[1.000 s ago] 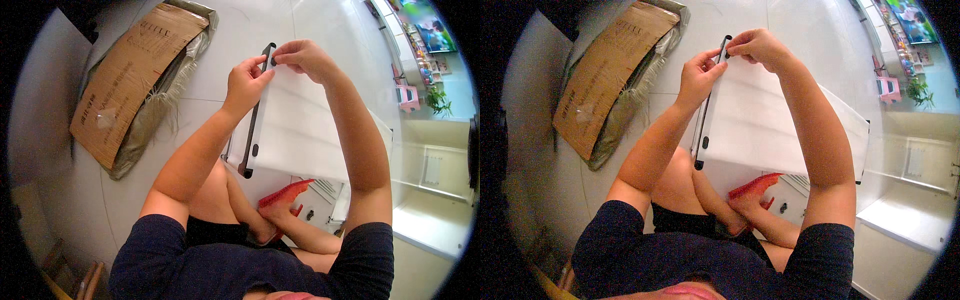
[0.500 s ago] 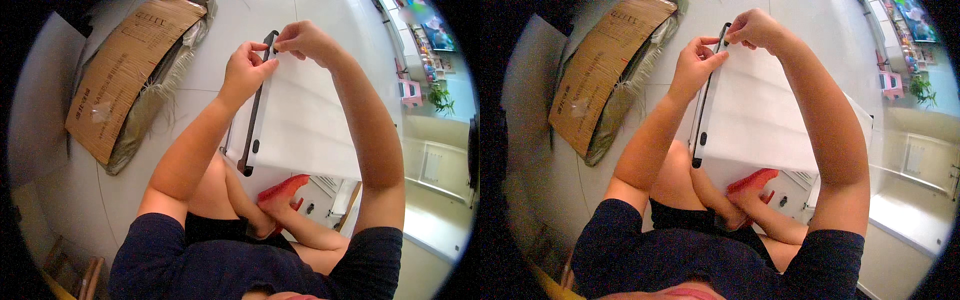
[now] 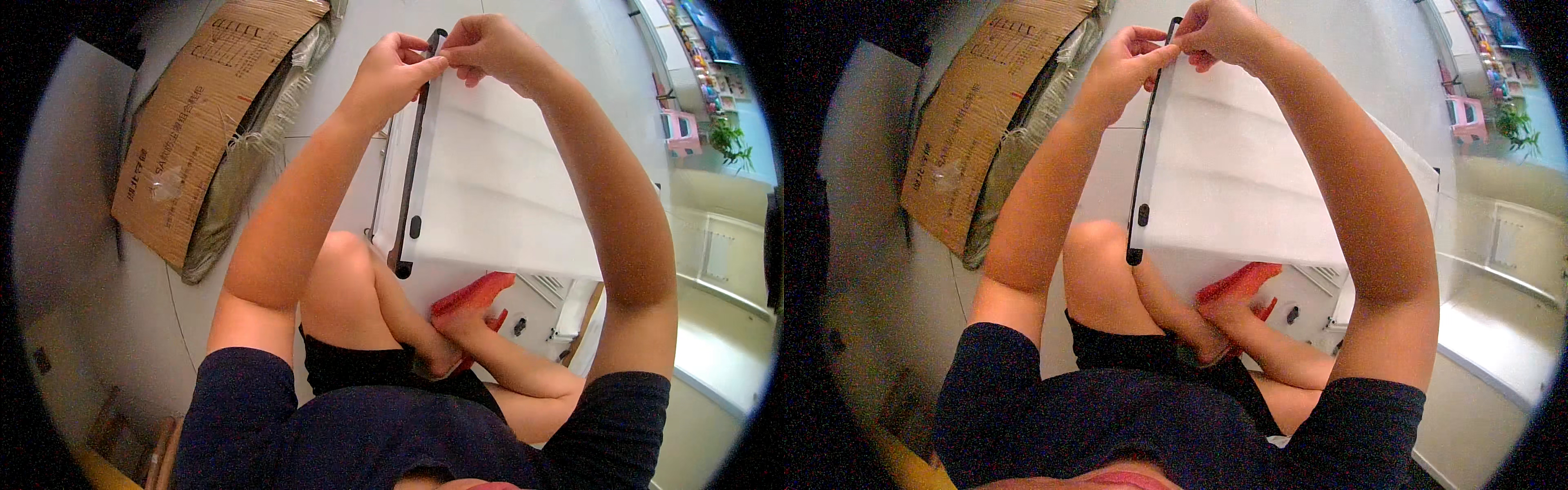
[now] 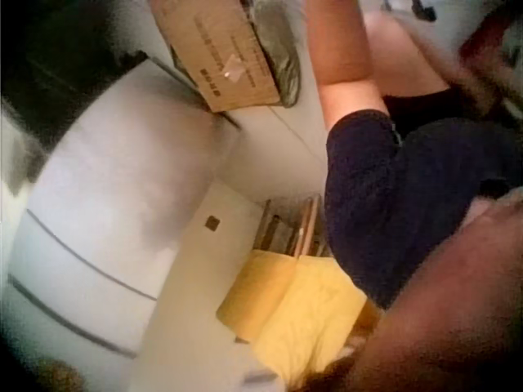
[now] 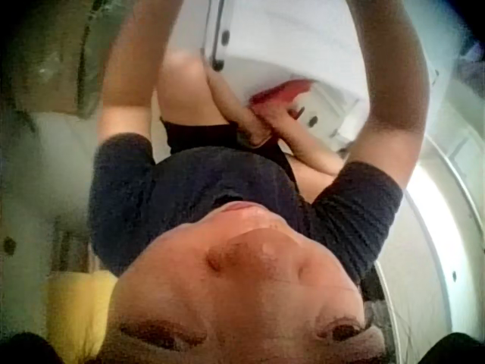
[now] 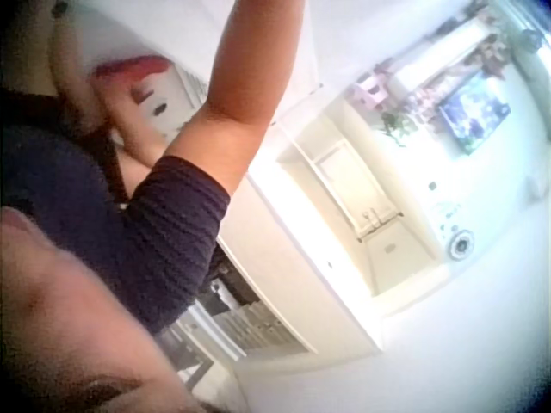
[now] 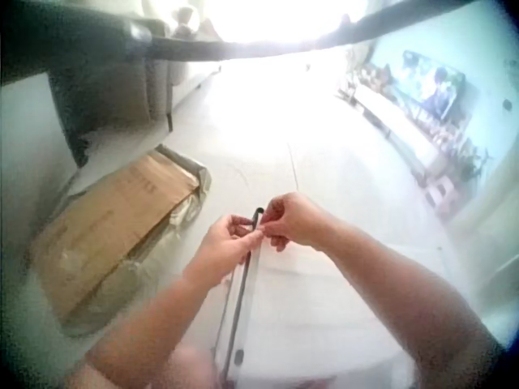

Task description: The person assembles a storage shelf by hand while sitting cross-legged on the floor. They press white plastic panels into black corner frames and slide metal support rods into the frames.

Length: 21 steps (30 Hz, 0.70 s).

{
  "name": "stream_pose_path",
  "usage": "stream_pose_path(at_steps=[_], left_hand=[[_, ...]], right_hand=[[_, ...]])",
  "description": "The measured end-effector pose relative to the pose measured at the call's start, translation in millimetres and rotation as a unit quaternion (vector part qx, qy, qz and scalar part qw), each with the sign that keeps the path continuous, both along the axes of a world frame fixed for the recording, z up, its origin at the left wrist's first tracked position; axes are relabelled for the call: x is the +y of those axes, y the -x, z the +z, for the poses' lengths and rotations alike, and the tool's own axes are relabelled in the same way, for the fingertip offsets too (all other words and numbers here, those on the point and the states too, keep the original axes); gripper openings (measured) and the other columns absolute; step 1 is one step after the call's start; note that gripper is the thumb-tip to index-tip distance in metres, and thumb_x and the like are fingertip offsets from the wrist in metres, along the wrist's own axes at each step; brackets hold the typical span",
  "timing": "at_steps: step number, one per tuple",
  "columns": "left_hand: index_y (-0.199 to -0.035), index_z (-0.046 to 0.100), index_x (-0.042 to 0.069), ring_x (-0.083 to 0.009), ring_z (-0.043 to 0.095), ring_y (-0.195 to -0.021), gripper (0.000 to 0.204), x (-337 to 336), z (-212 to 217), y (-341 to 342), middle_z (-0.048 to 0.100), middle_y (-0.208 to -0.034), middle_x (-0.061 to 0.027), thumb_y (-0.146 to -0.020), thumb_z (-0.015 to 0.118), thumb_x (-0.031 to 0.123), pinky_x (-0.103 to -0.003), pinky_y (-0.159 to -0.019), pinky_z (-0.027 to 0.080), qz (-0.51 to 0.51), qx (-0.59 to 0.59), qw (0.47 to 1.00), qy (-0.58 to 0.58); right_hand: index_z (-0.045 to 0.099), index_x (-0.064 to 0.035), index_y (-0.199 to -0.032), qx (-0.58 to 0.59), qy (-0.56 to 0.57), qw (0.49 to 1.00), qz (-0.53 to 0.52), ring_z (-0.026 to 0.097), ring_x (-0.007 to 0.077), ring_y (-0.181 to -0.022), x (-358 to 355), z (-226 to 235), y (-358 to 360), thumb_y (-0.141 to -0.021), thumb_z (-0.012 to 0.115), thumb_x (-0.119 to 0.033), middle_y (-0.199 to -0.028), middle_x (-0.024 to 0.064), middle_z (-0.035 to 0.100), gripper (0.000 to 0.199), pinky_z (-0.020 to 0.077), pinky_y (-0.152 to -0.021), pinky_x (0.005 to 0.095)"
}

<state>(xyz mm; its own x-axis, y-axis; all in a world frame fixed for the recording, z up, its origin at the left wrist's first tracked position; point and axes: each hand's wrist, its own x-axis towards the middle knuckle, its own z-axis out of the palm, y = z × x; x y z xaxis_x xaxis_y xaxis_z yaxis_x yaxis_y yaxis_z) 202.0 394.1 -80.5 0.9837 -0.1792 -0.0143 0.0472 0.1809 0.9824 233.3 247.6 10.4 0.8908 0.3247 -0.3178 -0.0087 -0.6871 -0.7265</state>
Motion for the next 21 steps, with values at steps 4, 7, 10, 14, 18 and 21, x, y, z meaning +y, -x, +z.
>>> stream_pose_path(at_steps=[4, 7, 10, 14, 18, 21], left_hand=[[-0.106, 0.05, -0.004, -0.0103, 0.052, -0.063, 0.043, 2, -1, -4, 0.058, -0.081, -0.0065, -0.078, 0.069, 0.023, -0.022, -0.053, 0.042, -0.021, -0.005, 1.0, 0.003], [-0.106, 0.051, -0.003, -0.0109, 0.052, -0.066, 0.042, -1, 1, -3, 0.059, -0.084, -0.0074, -0.079, 0.069, 0.024, -0.023, -0.055, 0.043, -0.023, 0.005, 1.0, -0.008], [-0.105, 0.051, -0.003, -0.0111, 0.053, -0.07, 0.042, 8, -5, -5, 0.059, -0.086, -0.0077, -0.079, 0.069, 0.025, -0.024, -0.058, 0.044, -0.038, 0.022, 0.999, 0.004], [-0.106, 0.051, -0.002, -0.0114, 0.055, -0.075, 0.042, 4, -3, -3, 0.059, -0.088, -0.0072, -0.08, 0.069, 0.025, -0.024, -0.063, 0.045, -0.04, 0.02, 0.999, 0.023], [-0.107, 0.051, -0.002, -0.0118, 0.055, -0.078, 0.042, 9, -3, -3, 0.058, -0.093, -0.0078, -0.08, 0.069, 0.024, -0.024, -0.066, 0.046, -0.056, 0.018, 0.998, 0.027], [-0.108, 0.051, -0.001, -0.0121, 0.055, -0.079, 0.04, 10, -2, -3, 0.058, -0.096, -0.0083, -0.079, 0.069, 0.021, -0.024, -0.067, 0.046, -0.063, 0.028, 0.997, 0.04]], right_hand=[[0.061, -0.0005, -0.083, 0.015, -0.042, 0.999, -0.006, 0.055, 0.0118, -0.058, -8, -8, -4, -0.074, 0.072, -0.017, -0.067, 0.0056, 0.059, 0.022, 0.0471, -0.053, 0.0246], [0.063, 0.0027, -0.079, 0.048, -0.047, 0.997, -0.045, 0.06, 0.0152, -0.059, -9, -8, -8, -0.073, 0.071, -0.012, -0.067, 0.0101, 0.062, 0.018, 0.0507, -0.054, 0.0258], [0.061, 0.0083, -0.084, 0.071, -0.011, 0.994, -0.078, 0.063, 0.018, -0.062, 13, 8, -4, -0.074, 0.067, -0.003, -0.072, 0.0144, 0.063, 0.016, 0.0541, -0.056, 0.0254], [0.061, 0.0089, -0.088, 0.113, -0.058, 0.988, -0.089, 0.064, 0.0184, -0.064, 6, 8, -5, -0.075, 0.067, -0.002, -0.074, 0.0147, 0.063, 0.018, 0.0545, -0.058, 0.0252], [0.062, 0.0074, -0.088, 0.088, -0.01, 0.993, -0.084, 0.064, 0.0184, -0.065, 8, 16, 0, -0.075, 0.066, -0.003, -0.076, 0.0147, 0.064, 0.018, 0.054, -0.059, 0.0253], [0.063, 0.0066, -0.089, 0.076, 0.007, 0.992, -0.097, 0.064, 0.0183, -0.065, 11, 19, 5, -0.075, 0.066, -0.004, -0.077, 0.0146, 0.064, 0.018, 0.0536, -0.06, 0.0252]])
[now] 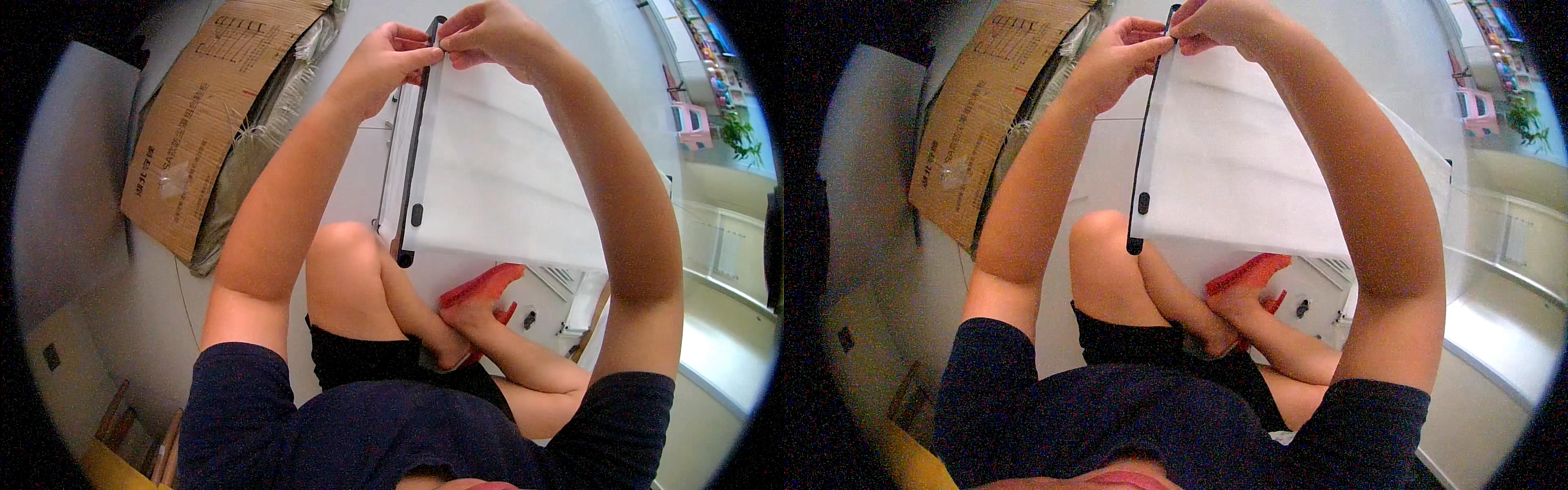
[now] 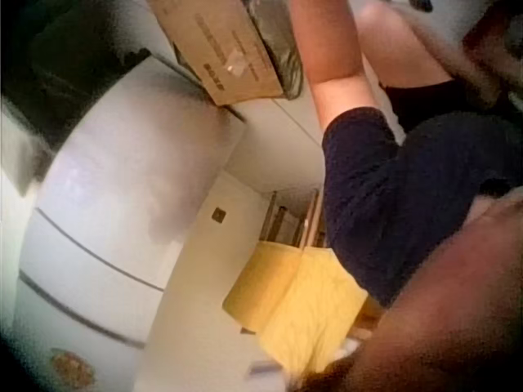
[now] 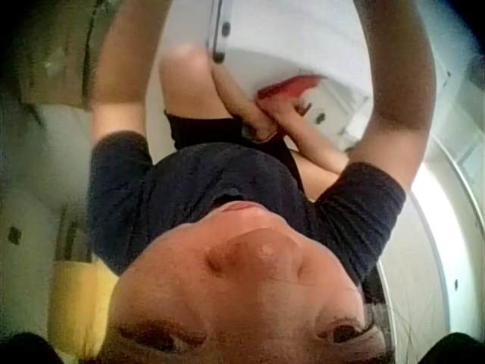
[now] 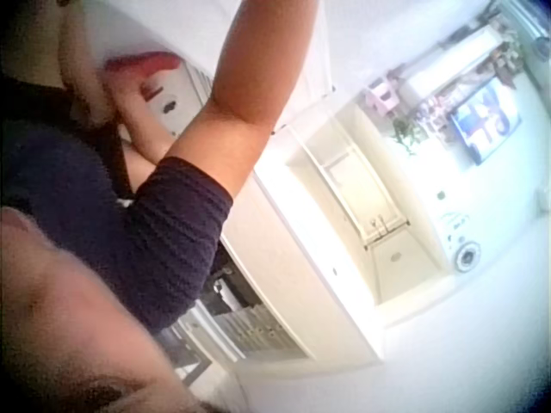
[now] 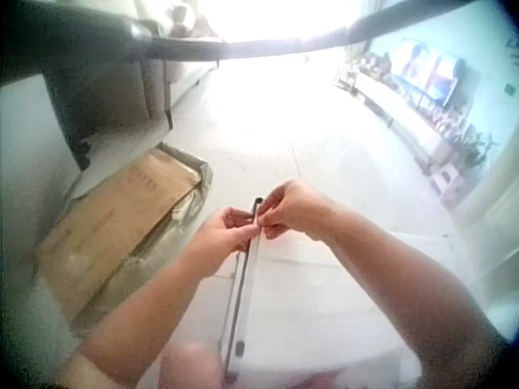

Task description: The person assembles a storage shelf by hand while sitting cross-legged on the floor. They press white plastic panels into black corner frames and slide metal support rods into the frames.

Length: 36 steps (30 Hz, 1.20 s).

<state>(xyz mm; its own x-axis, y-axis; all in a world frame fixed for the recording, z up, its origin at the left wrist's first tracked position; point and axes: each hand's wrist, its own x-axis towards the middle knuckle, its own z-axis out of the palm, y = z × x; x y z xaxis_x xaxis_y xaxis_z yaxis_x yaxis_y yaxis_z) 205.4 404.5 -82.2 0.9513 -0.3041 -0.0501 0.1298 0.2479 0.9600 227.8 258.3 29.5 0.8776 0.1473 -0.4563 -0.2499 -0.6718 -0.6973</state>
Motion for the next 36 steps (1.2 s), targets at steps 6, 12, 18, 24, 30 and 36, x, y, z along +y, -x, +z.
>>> stream_pose_path(at_steps=[6, 12, 18, 24, 30, 36], left_hand=[[-0.108, 0.05, -0.001, -0.0119, 0.055, -0.08, 0.04, -3, 3, 0, 0.057, -0.094, -0.0076, -0.079, 0.068, 0.02, -0.024, -0.067, 0.046, 0.007, -0.003, 1.0, -0.03], [-0.107, 0.049, -0.003, -0.0133, 0.056, -0.078, 0.042, -4, 4, 0, 0.057, -0.093, -0.0099, -0.078, 0.069, 0.019, -0.025, -0.067, 0.047, 0.017, 0.001, 0.999, -0.03], [-0.11, 0.049, -0.001, -0.0133, 0.057, -0.084, 0.04, 0, 3, -1, 0.057, -0.097, -0.0088, -0.08, 0.068, 0.018, -0.026, -0.072, 0.048, -0.01, 0.023, 1.0, 0.015], [-0.111, 0.049, -0.002, -0.013, 0.058, -0.084, 0.038, 4, -2, 0, 0.058, -0.098, -0.009, -0.08, 0.067, 0.013, -0.025, -0.072, 0.049, -0.026, 0.042, 0.997, 0.061], [-0.112, 0.05, -0.001, -0.0122, 0.058, -0.082, 0.039, 4, 1, 1, 0.059, -0.096, -0.0085, -0.08, 0.067, 0.013, -0.024, -0.071, 0.049, -0.021, 0.041, 0.998, 0.052], [-0.112, 0.051, -0.002, -0.0127, 0.058, -0.079, 0.04, 6, -4, -2, 0.059, -0.094, -0.008, -0.08, 0.068, 0.013, -0.025, -0.071, 0.05, -0.031, 0.039, 0.997, 0.058]], right_hand=[[0.062, 0.0076, -0.089, -0.005, -0.067, 0.998, 0.001, 0.064, 0.0187, -0.066, -7, -3, 4, -0.075, 0.065, -0.003, -0.077, 0.0148, 0.064, 0.018, 0.0532, -0.059, 0.0255], [0.061, 0.0091, -0.09, 0.001, -0.011, 1.0, -0.008, 0.064, 0.02, -0.067, 5, 0, 2, -0.075, 0.066, -0.003, -0.078, 0.0157, 0.064, 0.02, 0.0541, -0.06, 0.0267], [0.059, 0.0115, -0.092, 0.01, -0.077, 0.997, -0.021, 0.064, 0.0226, -0.069, -1, -1, 4, -0.075, 0.066, -0.002, -0.081, 0.0187, 0.063, 0.022, 0.0549, -0.062, 0.0282], [0.059, 0.0107, -0.09, 0.019, -0.039, 0.998, -0.042, 0.064, 0.0221, -0.067, 1, -4, 2, -0.075, 0.067, -0.002, -0.079, 0.0183, 0.063, 0.021, 0.0551, -0.061, 0.0283], [0.059, 0.0073, -0.086, -0.001, 0.039, 0.999, -0.004, 0.064, 0.0199, -0.065, 7, -5, -1, -0.073, 0.07, -0.003, -0.075, 0.0156, 0.063, 0.019, 0.055, -0.058, 0.0275], [0.06, 0.0036, -0.082, 0.043, 0.015, 0.999, 0.006, 0.064, 0.0191, -0.065, 0, 0, -13, -0.073, 0.07, -0.001, -0.075, 0.0127, 0.063, 0.015, 0.0552, -0.058, 0.0266]])
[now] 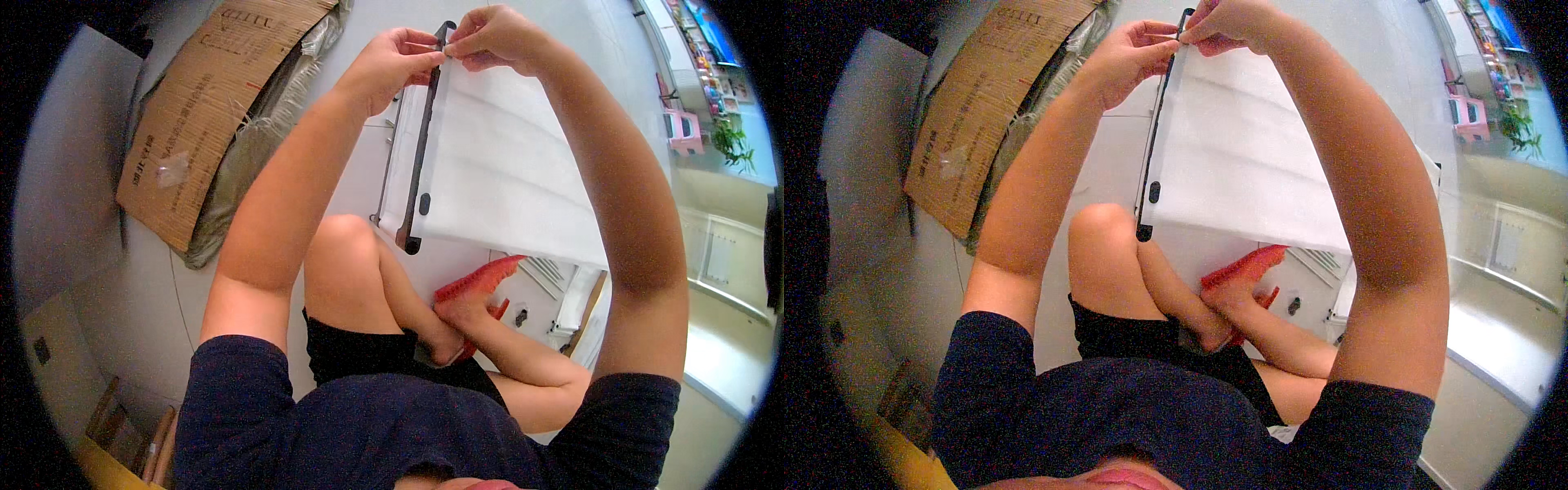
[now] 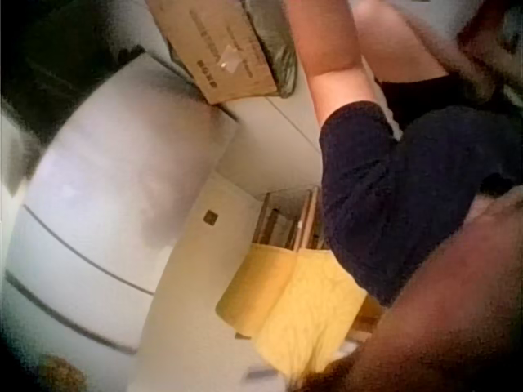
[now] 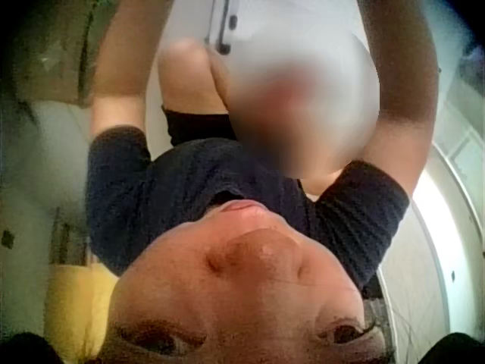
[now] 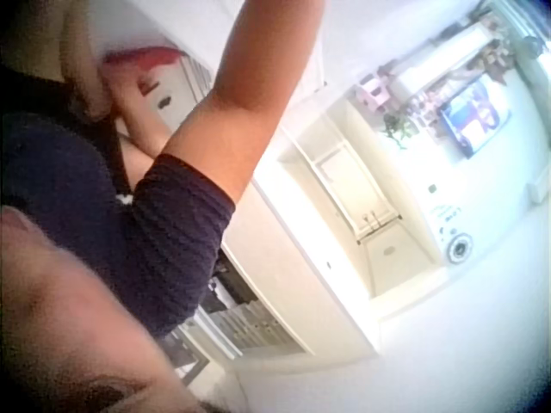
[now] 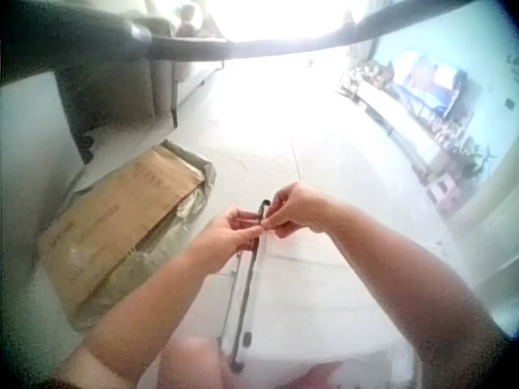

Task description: The person assembles a storage shelf by hand while sitting cross-legged on the floor. They press white plastic panels into black corner frames and slide metal support rods into the frames.

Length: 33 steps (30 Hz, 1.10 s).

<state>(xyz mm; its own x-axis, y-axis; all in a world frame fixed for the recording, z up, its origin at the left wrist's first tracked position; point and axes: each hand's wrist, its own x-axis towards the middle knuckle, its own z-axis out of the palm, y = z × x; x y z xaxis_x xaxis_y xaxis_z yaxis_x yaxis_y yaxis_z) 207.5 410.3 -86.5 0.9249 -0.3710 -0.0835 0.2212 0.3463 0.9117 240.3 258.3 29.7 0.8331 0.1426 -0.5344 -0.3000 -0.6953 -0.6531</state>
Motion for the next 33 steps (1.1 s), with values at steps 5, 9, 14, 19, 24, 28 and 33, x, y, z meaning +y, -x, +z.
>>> stream_pose_path(at_steps=[5, 9, 14, 19, 24, 28, 33], left_hand=[[-0.112, 0.051, -0.002, -0.0137, 0.059, -0.079, 0.042, 1, 5, 0, 0.059, -0.093, -0.0083, -0.078, 0.069, 0.015, -0.025, -0.071, 0.05, -0.009, 0.002, 1.0, -0.018], [-0.109, 0.051, -0.005, -0.016, 0.06, -0.079, 0.042, 0, 11, 4, 0.059, -0.092, -0.0111, -0.076, 0.07, 0.013, -0.027, -0.071, 0.051, 0.002, -0.019, 0.998, -0.051], [-0.107, 0.05, -0.009, -0.0168, 0.06, -0.076, 0.047, 6, 11, 0, 0.059, -0.091, -0.0141, -0.074, 0.072, 0.016, -0.028, -0.067, 0.053, -0.012, -0.042, 0.997, -0.069], [-0.111, 0.049, -0.007, -0.0152, 0.06, -0.074, 0.057, 8, 24, -11, 0.06, -0.089, -0.0114, -0.074, 0.074, 0.029, -0.027, -0.066, 0.053, -0.033, -0.034, 0.984, -0.172], [-0.113, 0.05, -0.005, -0.0136, 0.058, -0.069, 0.057, 3, 35, -21, 0.06, -0.086, -0.0096, -0.073, 0.073, 0.03, -0.028, -0.061, 0.052, -0.103, -0.022, 0.973, -0.205], [-0.092, 0.055, -0.002, -0.0126, 0.057, -0.057, 0.035, 14, 36, -18, 0.057, -0.073, -0.0069, -0.073, 0.071, 0.023, -0.024, -0.053, 0.052, -0.064, 0.088, 0.979, -0.171], [-0.087, 0.054, 0.0, -0.0127, 0.057, -0.056, 0.03, 17, 37, -23, 0.057, -0.071, -0.0061, -0.076, 0.068, 0.025, -0.023, -0.052, 0.051, -0.139, 0.116, 0.964, -0.193]], right_hand=[[0.061, 0.0021, -0.082, 0.037, 0.049, 0.997, 0.037, 0.063, 0.0186, -0.063, 1, 3, -13, -0.07, 0.075, -0.008, -0.074, 0.0116, 0.064, 0.021, 0.0544, -0.057, 0.0265], [0.061, 0.001, -0.077, -0.025, 0.228, 0.964, 0.137, 0.06, 0.0159, -0.058, 2, 1, -27, -0.06, 0.083, -0.027, -0.068, 0.0087, 0.063, 0.039, 0.0515, -0.054, 0.0257], [0.062, -0.0018, -0.079, -0.006, 0.278, 0.951, 0.135, 0.055, 0.0152, -0.055, -1, 5, -20, -0.061, 0.082, -0.034, -0.067, 0.0064, 0.061, 0.042, 0.047, -0.05, 0.0269], [0.064, -0.0023, -0.084, -0.032, 0.211, 0.969, 0.121, 0.057, 0.0158, -0.061, -3, -4, -22, -0.062, 0.08, -0.03, -0.07, 0.0062, 0.061, 0.039, 0.0488, -0.055, 0.0267], [0.06, -0.0061, -0.104, -0.066, 0.198, 0.97, 0.122, 0.057, 0.0173, -0.063, -15, -14, -26, -0.052, 0.085, -0.03, -0.076, 0.0096, 0.062, 0.063, 0.0464, -0.051, 0.0272], [0.06, -0.014, -0.114, -0.165, 0.308, 0.901, 0.258, 0.059, 0.0263, -0.095, 18, -9, -30, -0.049, 0.085, -0.03, -0.109, 0.0132, 0.06, 0.071, 0.0495, -0.081, 0.0359], [0.066, -0.0125, -0.103, -0.094, 0.27, 0.914, 0.286, 0.06, 0.0227, -0.094, 19, -4, -40, -0.048, 0.085, -0.024, -0.105, 0.0069, 0.064, 0.059, 0.0496, -0.078, 0.0345]])
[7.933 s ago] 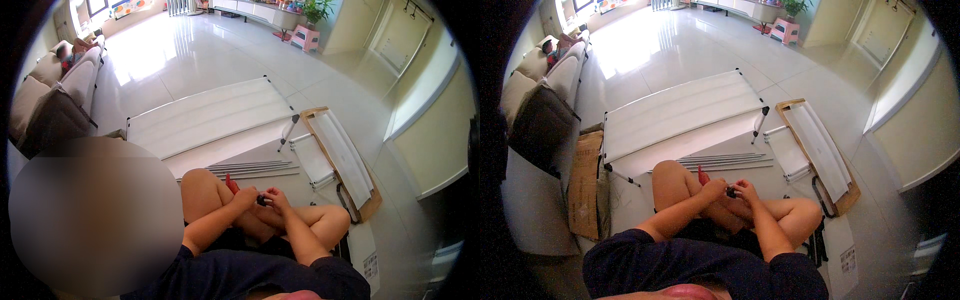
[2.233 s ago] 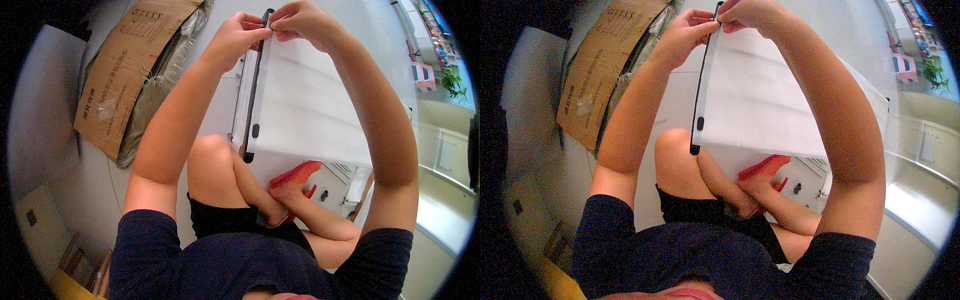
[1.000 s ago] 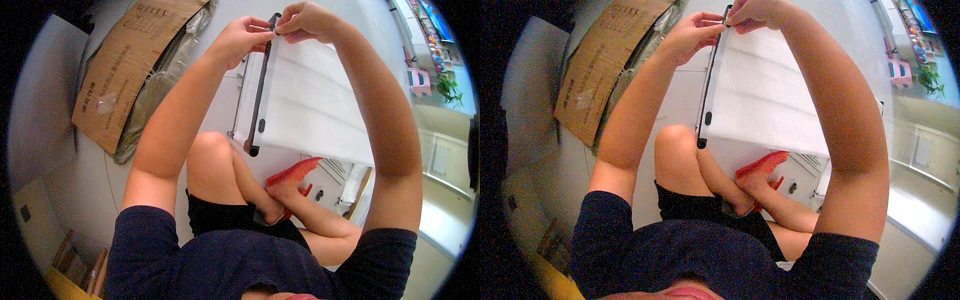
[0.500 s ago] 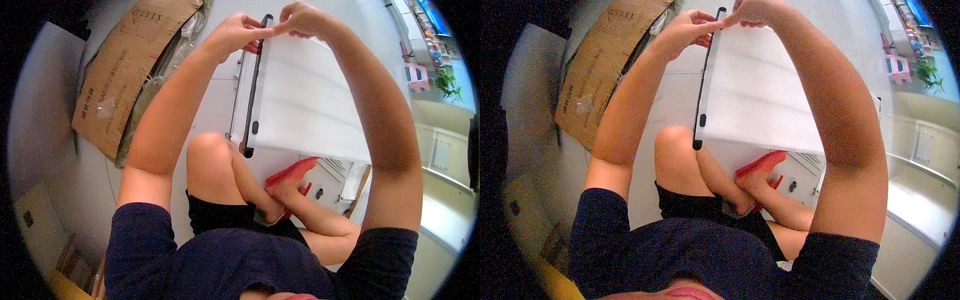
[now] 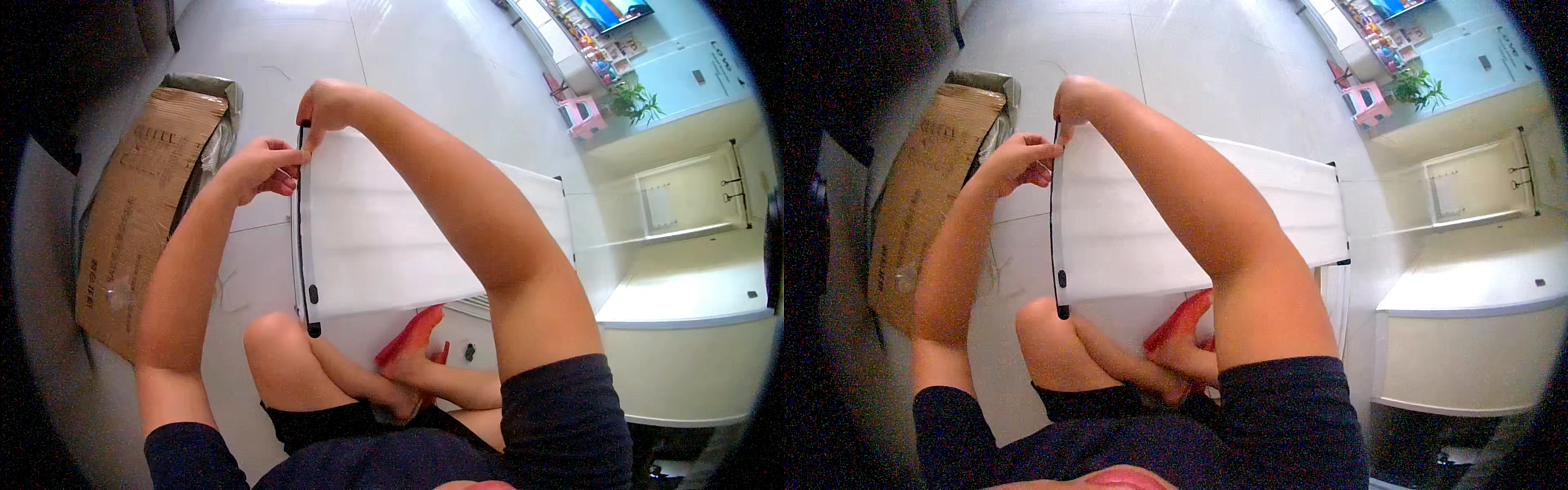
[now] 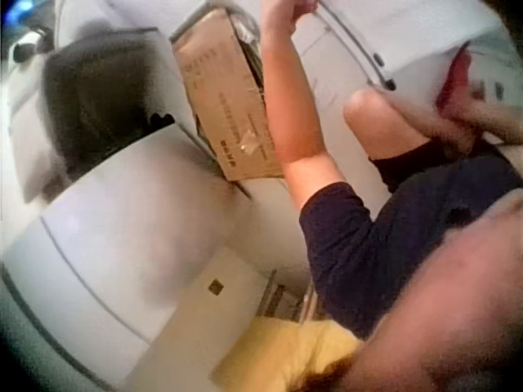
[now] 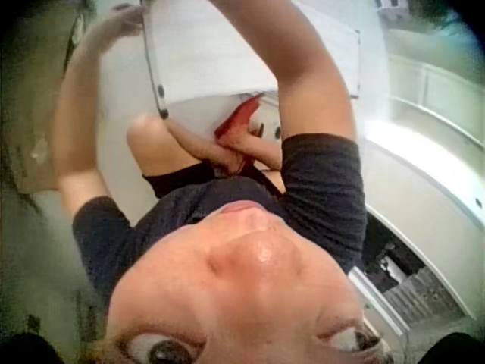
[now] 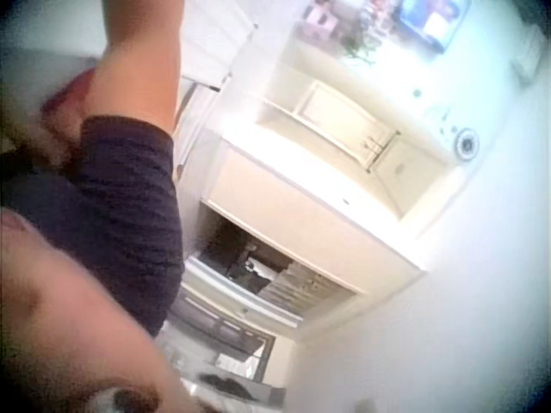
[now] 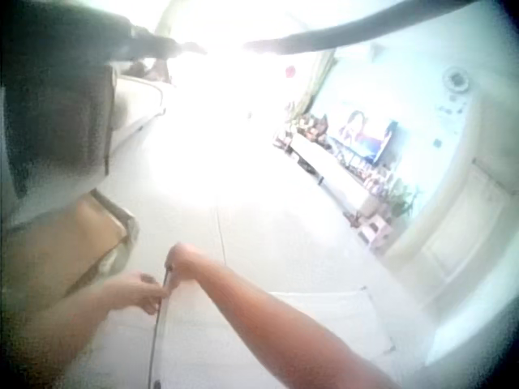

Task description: The person assembles a storage shelf by hand while sitting cross-legged on the floor. They press white plastic panels into black corner frames and slide metal support rods into the frames.

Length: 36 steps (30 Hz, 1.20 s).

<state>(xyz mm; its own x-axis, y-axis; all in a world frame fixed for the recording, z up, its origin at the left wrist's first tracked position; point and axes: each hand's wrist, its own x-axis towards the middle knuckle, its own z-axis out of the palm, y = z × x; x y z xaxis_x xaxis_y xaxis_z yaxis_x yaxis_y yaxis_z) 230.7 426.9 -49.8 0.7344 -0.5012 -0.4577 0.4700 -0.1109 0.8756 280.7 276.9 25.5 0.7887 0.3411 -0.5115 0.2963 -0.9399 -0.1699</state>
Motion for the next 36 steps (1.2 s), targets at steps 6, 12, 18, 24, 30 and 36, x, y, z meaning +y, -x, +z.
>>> stream_pose_path(at_steps=[6, 12, 18, 24, 30, 36], left_hand=[[-0.081, 0.052, 0.003, -0.0099, 0.053, -0.052, 0.021, 2, -6, 5, 0.054, -0.065, -0.0024, -0.079, 0.064, 0.02, -0.024, -0.048, 0.046, -0.004, -0.007, 1.0, 0.028], [-0.08, 0.053, 0.002, -0.0109, 0.052, -0.051, 0.026, 2, -6, 7, 0.053, -0.065, -0.0035, -0.075, 0.066, 0.023, -0.024, -0.047, 0.046, 0.011, -0.024, 0.999, 0.019], [-0.08, 0.053, 0.003, -0.0117, 0.052, -0.052, 0.033, -7, 8, 3, 0.053, -0.066, -0.004, -0.075, 0.068, 0.031, -0.024, -0.047, 0.045, 0.005, -0.033, 0.999, -0.03], [-0.079, 0.052, 0.005, -0.01, 0.051, -0.052, 0.03, -4, -5, -2, 0.051, -0.063, -0.0006, -0.073, 0.072, 0.026, -0.022, -0.047, 0.043, -0.01, -0.022, 1.0, -0.011], [-0.08, 0.053, 0.005, -0.0081, 0.05, -0.053, 0.028, 0, -11, 3, 0.051, -0.063, 0.0003, -0.073, 0.072, 0.024, -0.02, -0.047, 0.041, -0.023, -0.011, 0.999, 0.027], [-0.08, 0.055, 0.005, -0.0081, 0.049, -0.053, 0.029, -2, 0, 7, 0.052, -0.065, 0.0001, -0.072, 0.072, 0.026, -0.021, -0.048, 0.041, -0.022, -0.049, 0.999, -0.006]], right_hand=[[0.067, -0.0107, -0.1, -0.006, 0.056, 0.998, -0.002, 0.061, 0.0214, -0.087, 12, -1, 3, -0.047, 0.086, -0.024, -0.098, 0.0055, 0.065, 0.058, 0.0505, -0.072, 0.0323], [0.066, -0.0113, -0.101, -0.022, 0.009, 1.0, -0.019, 0.061, 0.021, -0.087, 5, -1, 6, -0.049, 0.084, -0.026, -0.097, 0.0059, 0.065, 0.057, 0.05, -0.073, 0.0325], [0.065, -0.0114, -0.103, 0.011, -0.114, 0.989, -0.097, 0.058, 0.0205, -0.092, -16, -3, 9, -0.054, 0.081, -0.02, -0.101, 0.0067, 0.063, 0.053, 0.0467, -0.079, 0.0306], [0.064, -0.0067, -0.102, 0.051, -0.212, 0.97, -0.104, 0.057, 0.0176, -0.091, -22, -26, -3, -0.052, 0.08, -0.011, -0.1, 0.008, 0.062, 0.052, 0.0442, -0.081, 0.0291], [0.063, -0.0023, -0.102, 0.028, -0.209, 0.975, -0.065, 0.056, 0.0203, -0.091, -22, -29, -3, -0.053, 0.079, -0.01, -0.096, 0.0109, 0.062, 0.052, 0.042, -0.081, 0.0287], [0.061, -0.0037, -0.073, -0.042, -0.125, 0.991, 0.008, 0.053, 0.0145, -0.055, -21, -22, -3, -0.071, 0.072, -0.026, -0.063, 0.0048, 0.058, 0.025, 0.0454, -0.05, 0.0266]])
